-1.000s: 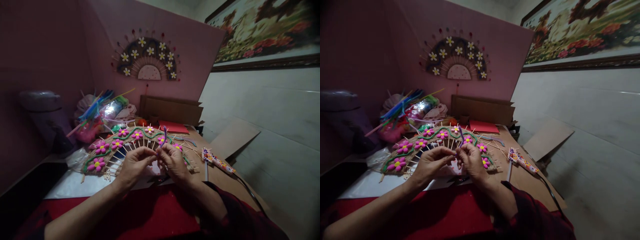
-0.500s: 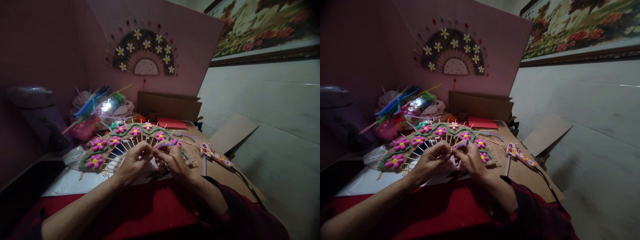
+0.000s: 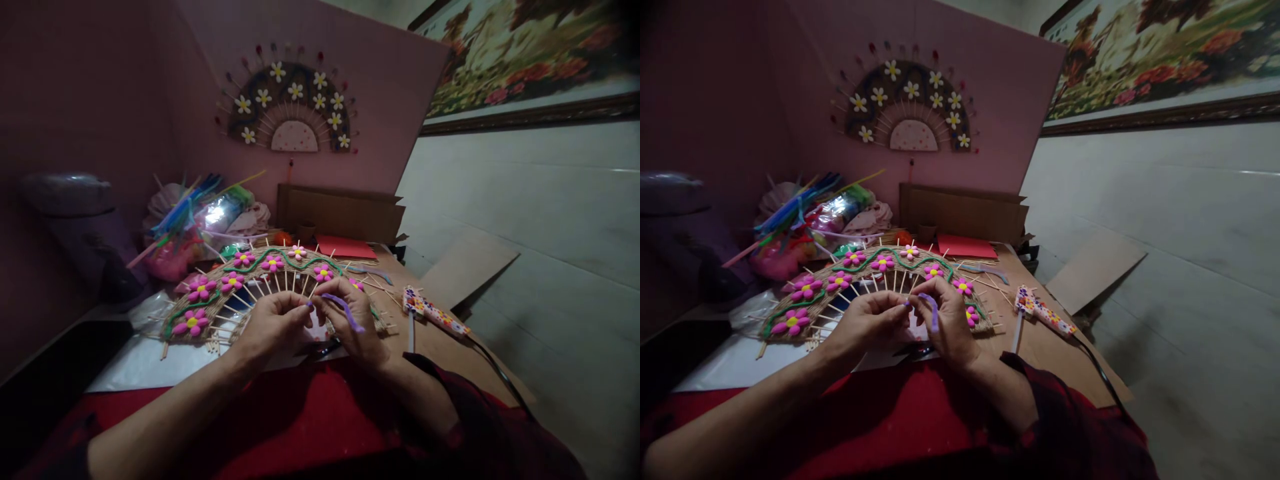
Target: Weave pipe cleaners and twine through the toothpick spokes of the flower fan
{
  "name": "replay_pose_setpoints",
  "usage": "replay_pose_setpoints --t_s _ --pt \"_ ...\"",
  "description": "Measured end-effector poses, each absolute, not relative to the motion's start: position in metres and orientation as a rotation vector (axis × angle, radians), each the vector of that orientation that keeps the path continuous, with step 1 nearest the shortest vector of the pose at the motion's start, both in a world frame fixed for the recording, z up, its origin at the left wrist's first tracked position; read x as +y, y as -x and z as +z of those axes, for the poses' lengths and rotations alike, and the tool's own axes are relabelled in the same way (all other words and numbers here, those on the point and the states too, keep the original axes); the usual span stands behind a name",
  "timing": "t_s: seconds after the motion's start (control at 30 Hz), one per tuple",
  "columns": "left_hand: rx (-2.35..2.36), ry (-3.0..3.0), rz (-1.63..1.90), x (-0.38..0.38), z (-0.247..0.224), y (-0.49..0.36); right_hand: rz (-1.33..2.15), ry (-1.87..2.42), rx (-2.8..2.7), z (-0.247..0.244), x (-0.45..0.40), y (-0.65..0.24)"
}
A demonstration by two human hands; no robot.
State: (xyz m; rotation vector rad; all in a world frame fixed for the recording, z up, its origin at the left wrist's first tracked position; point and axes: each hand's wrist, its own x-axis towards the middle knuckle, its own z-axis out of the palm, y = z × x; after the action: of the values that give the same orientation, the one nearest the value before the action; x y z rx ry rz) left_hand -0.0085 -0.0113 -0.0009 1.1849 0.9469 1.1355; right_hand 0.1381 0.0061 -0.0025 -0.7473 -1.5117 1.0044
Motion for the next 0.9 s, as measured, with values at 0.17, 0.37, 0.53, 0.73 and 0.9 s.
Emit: replay_pose_setpoints --t_s 0.17,0.37,0.53,0.73,0.9 --pt "0.789 -1.085 1.099 -0.0115 -0.0033 0.0102 1.072 0.713 -1.504 -0.0017 0.0079 -0.139" --pt "0.731 -1.134 1.076 -0.0115 -0.0028 0.0132 1.175 0.678 -1.497 0.0058 0.0062 -0.142" --pt "0.723 -1.157 1.075 -0.0122 -0.0011 0.0132 1.284 0.617 -1.472 0.0064 0.0089 -0.1434" --pt "0.747 -1.164 1.065 -0.0127 -0.0021 0.0132 1.33 0.618 -1.458 0.0041 0.0122 -0.1445" --pt "0.77 -1.167 1.048 -0.0124 -0.0001 0.0139 1.263 0.614 -1.499 0.0053 0.0103 -0.1446"
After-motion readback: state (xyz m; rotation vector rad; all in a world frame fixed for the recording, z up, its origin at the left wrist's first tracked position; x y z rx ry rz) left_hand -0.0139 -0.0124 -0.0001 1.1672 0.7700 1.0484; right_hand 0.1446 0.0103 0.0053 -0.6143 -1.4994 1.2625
